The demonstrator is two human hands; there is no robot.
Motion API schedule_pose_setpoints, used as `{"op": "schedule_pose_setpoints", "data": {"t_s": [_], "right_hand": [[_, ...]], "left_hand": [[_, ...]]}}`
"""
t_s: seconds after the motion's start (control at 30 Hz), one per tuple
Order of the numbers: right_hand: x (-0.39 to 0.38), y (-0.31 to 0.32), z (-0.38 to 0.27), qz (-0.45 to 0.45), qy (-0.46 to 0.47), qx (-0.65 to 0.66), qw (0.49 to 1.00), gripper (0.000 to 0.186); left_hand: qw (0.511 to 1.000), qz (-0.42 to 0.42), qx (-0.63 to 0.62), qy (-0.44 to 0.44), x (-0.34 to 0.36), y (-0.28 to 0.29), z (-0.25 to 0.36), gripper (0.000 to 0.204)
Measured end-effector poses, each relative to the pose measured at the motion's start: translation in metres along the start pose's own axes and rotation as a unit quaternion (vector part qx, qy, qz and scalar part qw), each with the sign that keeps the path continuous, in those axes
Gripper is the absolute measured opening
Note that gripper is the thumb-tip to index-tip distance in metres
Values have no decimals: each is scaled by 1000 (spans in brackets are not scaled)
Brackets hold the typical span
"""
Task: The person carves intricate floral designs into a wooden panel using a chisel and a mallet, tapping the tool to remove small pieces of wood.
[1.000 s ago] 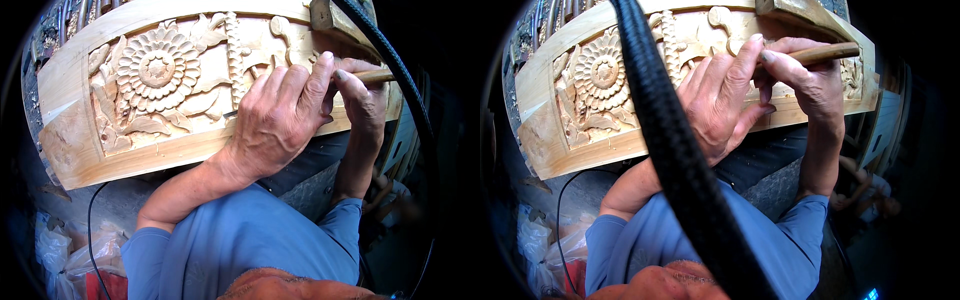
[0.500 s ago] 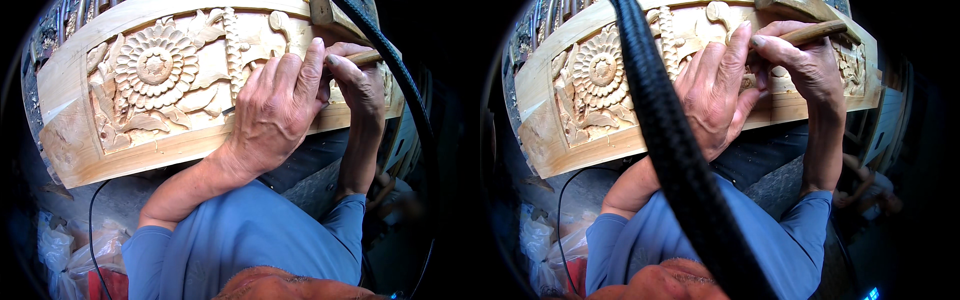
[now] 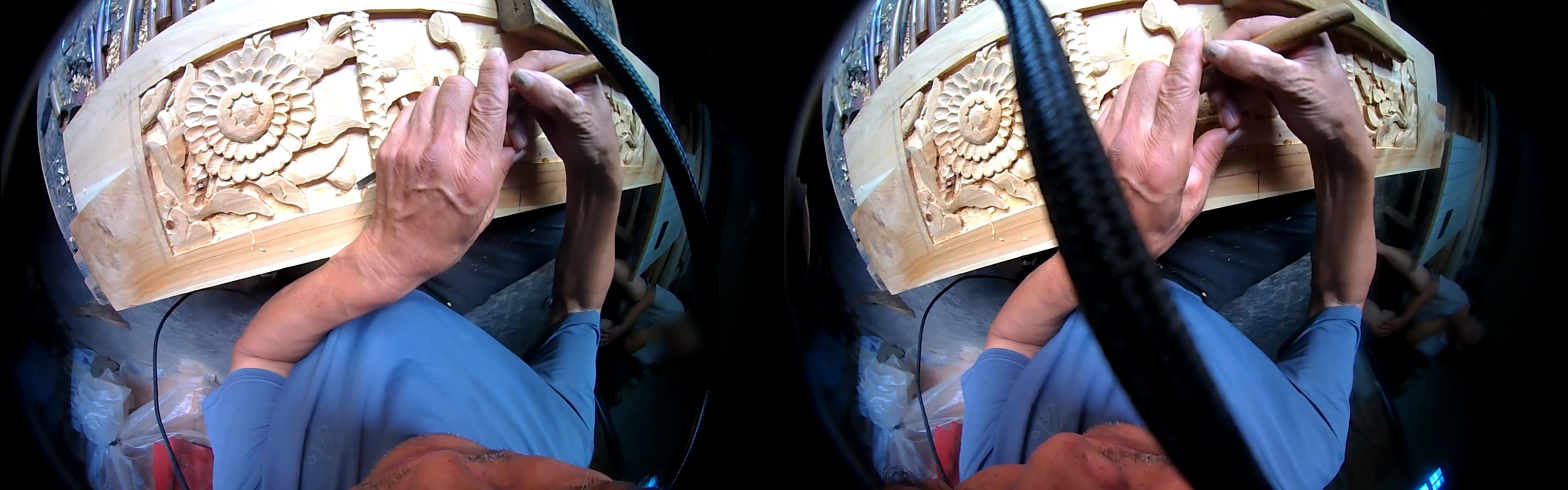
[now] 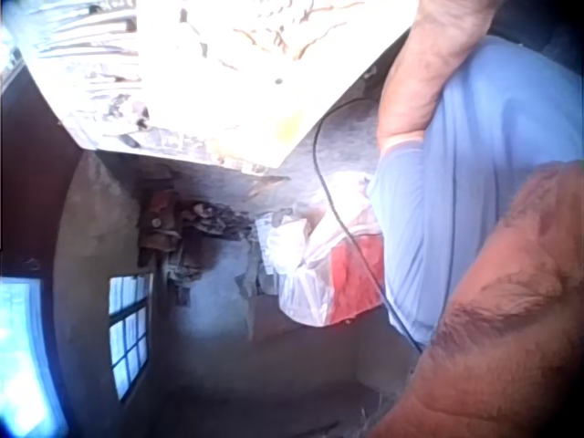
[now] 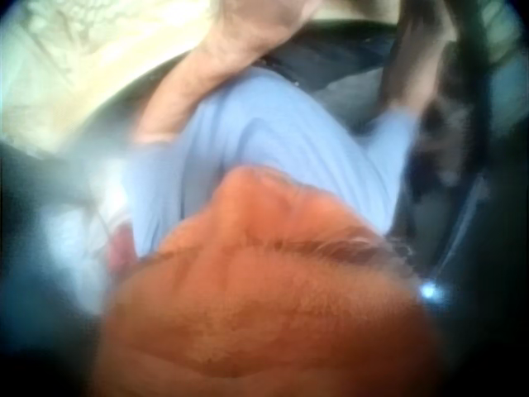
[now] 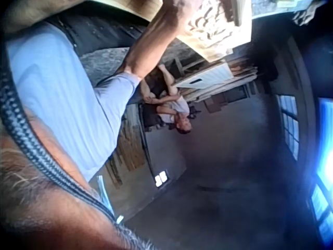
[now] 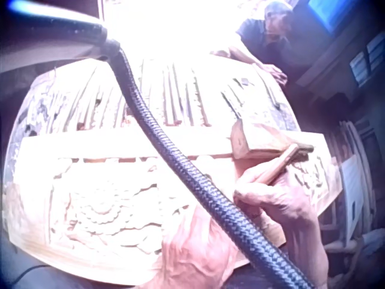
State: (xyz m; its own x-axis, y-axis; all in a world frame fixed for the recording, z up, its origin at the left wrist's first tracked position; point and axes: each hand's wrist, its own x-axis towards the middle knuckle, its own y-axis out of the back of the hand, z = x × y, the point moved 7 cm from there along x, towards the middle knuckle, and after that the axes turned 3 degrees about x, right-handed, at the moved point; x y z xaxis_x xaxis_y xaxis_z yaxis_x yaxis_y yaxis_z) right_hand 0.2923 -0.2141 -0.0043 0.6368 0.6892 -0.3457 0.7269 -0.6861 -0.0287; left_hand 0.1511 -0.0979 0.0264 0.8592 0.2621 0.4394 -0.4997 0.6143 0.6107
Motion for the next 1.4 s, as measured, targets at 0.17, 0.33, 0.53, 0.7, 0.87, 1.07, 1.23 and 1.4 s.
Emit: {"op": "schedule_pose_setpoints", "data": {"t_s": [0.17, 0.33, 0.53, 0.7, 0.87, 1.07, 1.23, 1.4], "right_hand": [[0, -9, -8, -20, 13, -2, 1000, 26], [-10, -11, -18, -14, 57, 16, 998, 25], [-7, -18, -30, -41, 48, -31, 998, 24], [-8, -15, -35, -25, 61, -67, 996, 23], [-14, -18, -36, -24, 53, -60, 997, 23], [-15, -17, -33, -6, 72, -83, 994, 23], [-16, -16, -26, -22, 76, -28, 996, 21], [-14, -13, -20, -13, 94, -28, 995, 20]], "left_hand": [[1000, -18, 13, -9, 1, 3, 4, 75], [1000, -16, -9, -22, 2, 6, 9, 82], [1000, -12, -9, -13, 2, 11, 7, 82], [1000, 17, -16, -15, 1, 9, 6, 78], [1000, 17, -12, -9, 1, 10, 6, 72], [1000, 18, -5, -9, 1, 9, 5, 69], [1000, 9, -17, -12, 0, 7, 6, 73], [999, -16, -46, 7, -1, 7, 3, 80]]}}
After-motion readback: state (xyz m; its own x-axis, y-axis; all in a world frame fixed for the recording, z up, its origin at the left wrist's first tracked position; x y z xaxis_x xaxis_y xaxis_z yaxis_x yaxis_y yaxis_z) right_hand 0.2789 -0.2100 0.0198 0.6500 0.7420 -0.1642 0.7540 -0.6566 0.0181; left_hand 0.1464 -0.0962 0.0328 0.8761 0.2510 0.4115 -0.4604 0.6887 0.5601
